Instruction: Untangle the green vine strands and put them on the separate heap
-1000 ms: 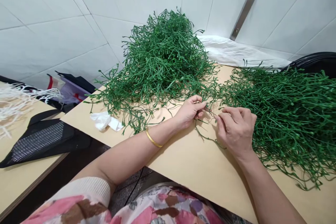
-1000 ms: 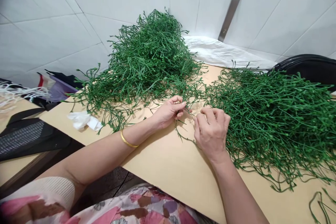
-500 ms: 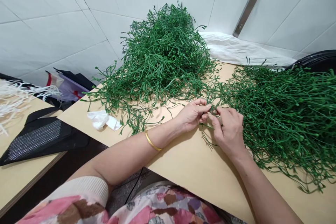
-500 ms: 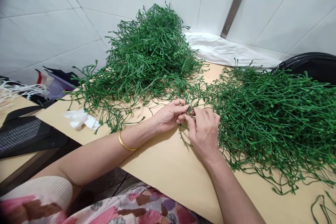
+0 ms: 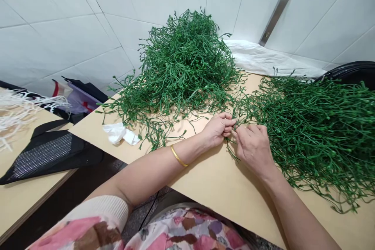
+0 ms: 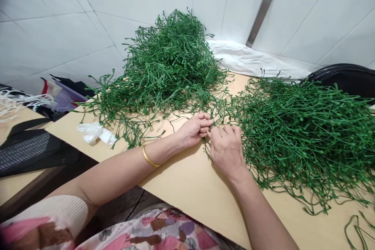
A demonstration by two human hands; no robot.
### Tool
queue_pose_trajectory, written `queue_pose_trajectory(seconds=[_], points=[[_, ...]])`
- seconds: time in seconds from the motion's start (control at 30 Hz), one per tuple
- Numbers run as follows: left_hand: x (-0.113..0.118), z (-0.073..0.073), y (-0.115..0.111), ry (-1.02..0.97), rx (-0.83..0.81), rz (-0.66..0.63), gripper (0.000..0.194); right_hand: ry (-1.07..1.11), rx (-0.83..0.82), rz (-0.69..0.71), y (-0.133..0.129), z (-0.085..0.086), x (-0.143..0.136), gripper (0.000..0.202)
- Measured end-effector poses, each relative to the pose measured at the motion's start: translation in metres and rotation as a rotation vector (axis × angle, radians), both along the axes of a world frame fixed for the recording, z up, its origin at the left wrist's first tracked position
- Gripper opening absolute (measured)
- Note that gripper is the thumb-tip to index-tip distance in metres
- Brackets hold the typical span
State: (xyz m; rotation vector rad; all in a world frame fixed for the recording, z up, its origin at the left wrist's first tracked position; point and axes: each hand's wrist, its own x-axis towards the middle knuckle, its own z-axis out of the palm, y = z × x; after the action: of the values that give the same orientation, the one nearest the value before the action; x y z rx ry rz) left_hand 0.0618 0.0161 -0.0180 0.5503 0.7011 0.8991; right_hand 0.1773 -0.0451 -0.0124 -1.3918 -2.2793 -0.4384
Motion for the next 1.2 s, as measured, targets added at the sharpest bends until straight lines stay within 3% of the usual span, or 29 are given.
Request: queue_pose_trajectory(seconds=[0.13, 0.2, 0.37, 0.5, 0.7, 0.8, 1.2], points=[[-0.004, 0.0, 0.011, -0.054, -0.061, 0.031, 0.021, 0.181, -0.153, 0.362, -0.013, 0.006, -0.008, 0.026], [-0.007, -0.001, 0.014, -0.05, -0.013, 0.04, 0.021, 0.271, -0.173, 0.421, -0.016, 0.009, -0.009, 0.023], [-0.006, -0.003, 0.008, 0.033, 0.155, 0.049, 0.021, 0.697, -0.168, 0.135, -0.007, 0.006, 0.012, 0.017], [-0.006, -0.001, 0.006, 0.04, 0.135, 0.046, 0.019, 0.665, -0.144, -0.011, -0.001, 0.001, 0.023, 0.011], [-0.007, 0.001, 0.004, 0.095, 0.175, -0.015, 0.016, 0.383, -0.09, -0.024, 0.003, -0.004, 0.02, 0.027], [-0.007, 0.002, 0.002, 0.14, 0.221, -0.033, 0.015, 0.283, -0.073, -0.05, 0.006, -0.009, 0.02, 0.024], [-0.007, -0.002, 0.002, 0.139, 0.246, -0.048, 0.016, 0.281, 0.018, -0.025, 0.011, -0.014, 0.022, 0.014]])
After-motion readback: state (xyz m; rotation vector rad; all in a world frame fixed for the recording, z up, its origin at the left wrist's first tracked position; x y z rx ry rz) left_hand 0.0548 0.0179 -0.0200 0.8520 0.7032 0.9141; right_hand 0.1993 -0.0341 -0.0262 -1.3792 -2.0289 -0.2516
